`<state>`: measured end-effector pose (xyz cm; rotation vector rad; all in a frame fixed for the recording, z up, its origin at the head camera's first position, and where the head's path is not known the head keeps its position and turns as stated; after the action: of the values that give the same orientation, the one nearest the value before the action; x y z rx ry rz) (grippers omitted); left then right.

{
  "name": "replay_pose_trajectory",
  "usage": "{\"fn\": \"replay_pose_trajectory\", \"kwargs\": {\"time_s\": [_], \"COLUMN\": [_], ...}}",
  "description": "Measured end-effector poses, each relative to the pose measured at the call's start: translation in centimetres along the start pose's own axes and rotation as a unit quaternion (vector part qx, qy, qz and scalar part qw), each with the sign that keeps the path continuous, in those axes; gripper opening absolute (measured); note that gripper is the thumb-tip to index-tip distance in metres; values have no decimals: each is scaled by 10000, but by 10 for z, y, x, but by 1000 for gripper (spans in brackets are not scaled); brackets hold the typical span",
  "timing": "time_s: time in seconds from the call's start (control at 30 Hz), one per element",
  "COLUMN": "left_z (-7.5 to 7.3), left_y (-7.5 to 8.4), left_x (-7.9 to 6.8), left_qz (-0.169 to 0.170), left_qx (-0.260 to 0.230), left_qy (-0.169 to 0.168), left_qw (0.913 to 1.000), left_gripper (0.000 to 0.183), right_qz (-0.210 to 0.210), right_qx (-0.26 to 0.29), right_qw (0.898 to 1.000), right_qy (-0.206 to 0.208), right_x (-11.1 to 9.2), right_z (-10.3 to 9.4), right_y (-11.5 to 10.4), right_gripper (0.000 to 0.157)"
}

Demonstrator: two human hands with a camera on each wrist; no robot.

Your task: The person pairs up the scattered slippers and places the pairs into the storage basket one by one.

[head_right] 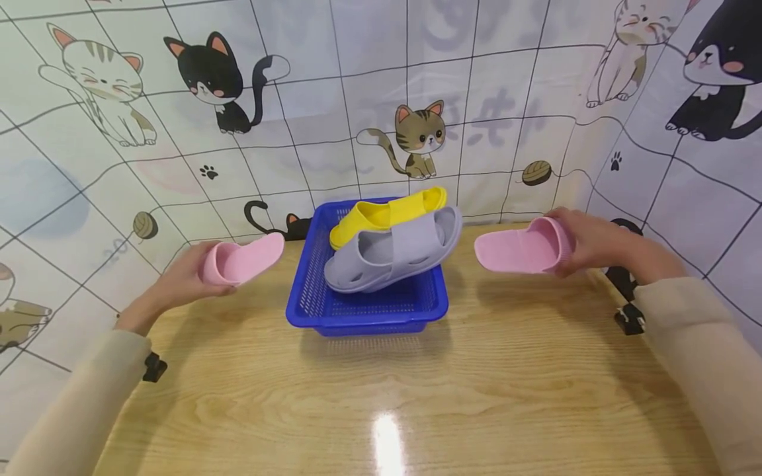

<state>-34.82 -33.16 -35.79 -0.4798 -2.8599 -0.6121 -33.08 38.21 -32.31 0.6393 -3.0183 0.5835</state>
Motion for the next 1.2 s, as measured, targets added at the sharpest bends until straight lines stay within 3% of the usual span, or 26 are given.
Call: {"fn": "replay_pose_trajectory", "kwargs": {"time_s": [0.13,0.43,0.77,1.0,1.2], "left_z": [1,8,11,10,9], "left_y": [14,47,78,102,122], "left_x": [1,7,10,11,13], "left_qz": [102,390,607,698,825], "left_qx": [223,-439,-336,-263,-542], "left_qy": [152,299,596,842,1073], "left_qw": [9996,9978,9958,9937,9893], "left_gripper": [98,104,106,109,112], "right_qz": [-56,-130,-37,-151,-182], "right_qx": [39,39,217,227,62], "right_qw": [9999,9994,9982,9972,9972], "right_qy": [126,305,555,699,722], "right_x": [0,-6,-18,-15,-9], "right_z": [-6,-15,-28,-33,-30], "right_y": [-13,-33,-45,-76,-105], "right_gripper": [105,106,113,115,115]}}
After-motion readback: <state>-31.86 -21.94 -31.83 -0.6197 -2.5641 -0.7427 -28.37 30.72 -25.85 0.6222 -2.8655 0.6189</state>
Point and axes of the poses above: each hand's wrist, its own x-axis towards the middle knuckle, its own z-axis out of the palm, y = z × x, the point moved 7 cm from there along x, towards the middle knuckle, and after that the axes turned 4 degrees about x, right-handed, at the moved point
